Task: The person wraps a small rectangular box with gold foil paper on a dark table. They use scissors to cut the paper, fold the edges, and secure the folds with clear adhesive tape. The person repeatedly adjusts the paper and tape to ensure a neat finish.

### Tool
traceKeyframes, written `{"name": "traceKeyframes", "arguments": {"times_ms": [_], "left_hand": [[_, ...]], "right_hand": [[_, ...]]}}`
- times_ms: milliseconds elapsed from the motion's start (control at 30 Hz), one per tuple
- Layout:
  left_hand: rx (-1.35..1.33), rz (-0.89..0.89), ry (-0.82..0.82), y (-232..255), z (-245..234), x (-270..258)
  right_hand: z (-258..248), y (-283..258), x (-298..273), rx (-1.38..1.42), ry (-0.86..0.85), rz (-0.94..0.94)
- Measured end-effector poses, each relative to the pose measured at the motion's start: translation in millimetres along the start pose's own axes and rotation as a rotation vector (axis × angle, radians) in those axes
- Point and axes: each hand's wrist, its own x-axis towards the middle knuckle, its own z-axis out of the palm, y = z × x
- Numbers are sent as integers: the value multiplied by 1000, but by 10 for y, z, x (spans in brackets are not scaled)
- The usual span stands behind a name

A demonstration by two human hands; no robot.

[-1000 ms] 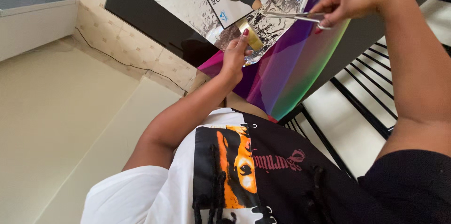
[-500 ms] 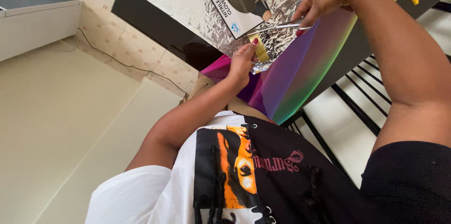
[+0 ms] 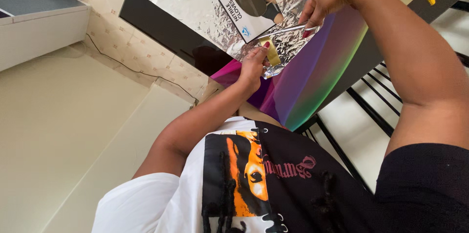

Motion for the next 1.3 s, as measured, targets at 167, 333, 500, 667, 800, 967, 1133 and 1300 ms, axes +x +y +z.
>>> {"name": "traceKeyframes", "arguments": {"times_ms": [167, 333, 500, 667, 800, 967, 1133, 1300], "left_hand": [[-19, -26, 10, 1, -17, 11], [2, 15, -15, -32, -32, 41], [30, 2, -21, -39, -37, 54], [10, -18, -10, -54, -42, 57], [77, -34, -23, -107, -94, 44], [277, 6, -183, -170, -233, -102], [374, -41, -296, -159, -341, -273], [497, 66, -372, -195, -361, -296]], "right_hand": [[-11, 65, 116, -22, -59, -60], [43, 34, 167, -231, -4, -101], [89, 73, 289, -170, -18, -89], [215, 106, 266, -100, -2, -144], [348, 286, -23, -161, 55, -116], [1097, 1023, -492, 251, 277, -154], [2702, 1383, -255, 605, 1252, 88], [3606, 1144, 239, 557, 1581, 207]]}}
